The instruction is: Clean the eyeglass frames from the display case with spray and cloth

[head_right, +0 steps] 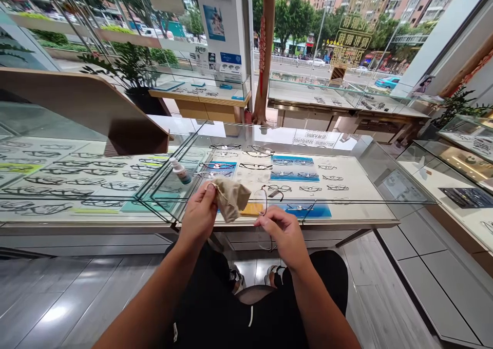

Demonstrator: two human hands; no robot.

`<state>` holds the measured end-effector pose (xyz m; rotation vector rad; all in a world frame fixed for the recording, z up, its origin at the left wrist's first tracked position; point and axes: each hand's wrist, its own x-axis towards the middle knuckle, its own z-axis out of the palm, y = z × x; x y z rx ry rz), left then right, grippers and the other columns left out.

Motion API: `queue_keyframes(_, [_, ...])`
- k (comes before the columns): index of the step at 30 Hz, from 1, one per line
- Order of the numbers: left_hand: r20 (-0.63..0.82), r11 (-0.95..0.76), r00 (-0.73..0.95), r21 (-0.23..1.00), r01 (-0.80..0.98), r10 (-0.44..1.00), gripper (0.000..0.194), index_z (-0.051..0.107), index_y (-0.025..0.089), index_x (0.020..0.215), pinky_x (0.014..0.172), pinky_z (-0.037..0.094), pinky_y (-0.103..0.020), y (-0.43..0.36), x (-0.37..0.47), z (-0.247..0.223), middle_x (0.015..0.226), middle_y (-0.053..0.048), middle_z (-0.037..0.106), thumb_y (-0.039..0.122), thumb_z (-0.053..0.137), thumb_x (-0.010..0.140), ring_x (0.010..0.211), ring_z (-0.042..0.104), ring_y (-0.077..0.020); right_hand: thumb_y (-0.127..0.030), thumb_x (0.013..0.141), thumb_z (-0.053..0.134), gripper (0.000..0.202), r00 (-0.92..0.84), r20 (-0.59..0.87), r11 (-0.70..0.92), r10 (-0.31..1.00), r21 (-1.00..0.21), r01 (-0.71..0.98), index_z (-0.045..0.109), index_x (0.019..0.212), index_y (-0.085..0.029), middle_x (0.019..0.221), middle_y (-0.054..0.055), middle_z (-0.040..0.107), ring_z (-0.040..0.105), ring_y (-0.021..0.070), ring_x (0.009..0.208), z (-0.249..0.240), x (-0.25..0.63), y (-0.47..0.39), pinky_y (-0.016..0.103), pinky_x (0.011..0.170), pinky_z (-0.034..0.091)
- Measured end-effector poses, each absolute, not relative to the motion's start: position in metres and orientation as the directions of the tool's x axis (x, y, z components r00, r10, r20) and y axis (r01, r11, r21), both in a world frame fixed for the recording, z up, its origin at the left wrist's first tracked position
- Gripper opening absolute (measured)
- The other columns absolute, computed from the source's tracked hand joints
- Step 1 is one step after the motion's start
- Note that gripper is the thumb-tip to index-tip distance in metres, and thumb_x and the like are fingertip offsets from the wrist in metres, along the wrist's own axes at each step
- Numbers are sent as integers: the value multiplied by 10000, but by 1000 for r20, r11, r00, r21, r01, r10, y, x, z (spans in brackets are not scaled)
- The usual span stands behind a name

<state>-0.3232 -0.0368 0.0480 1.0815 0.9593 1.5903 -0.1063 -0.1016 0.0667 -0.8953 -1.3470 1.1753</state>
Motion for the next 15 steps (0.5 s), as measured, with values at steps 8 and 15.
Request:
queue_keyframes(8, [278,-318,-169,902,-293,945,351,710,240,1088,732,554,-239,1,-334,86,961,-18,700,511,772,874,803,639,-147,-408,924,713,226,-54,210,200,976,-968,-152,776,777,-248,851,51,667,601,242,919,63,-88,-93,376,884,467])
queue_keyframes(15, [471,-514,231,837,189,851,407,749,195,1041,862,535,-374,27,-302,73,1003,-90,673,518,501,1040,921,618,-223,-393,921,712,222,-28,223,213,974,-958,-192,788,773,-246,838,48,656,607,241,917,71,-86,-90,381,895,466])
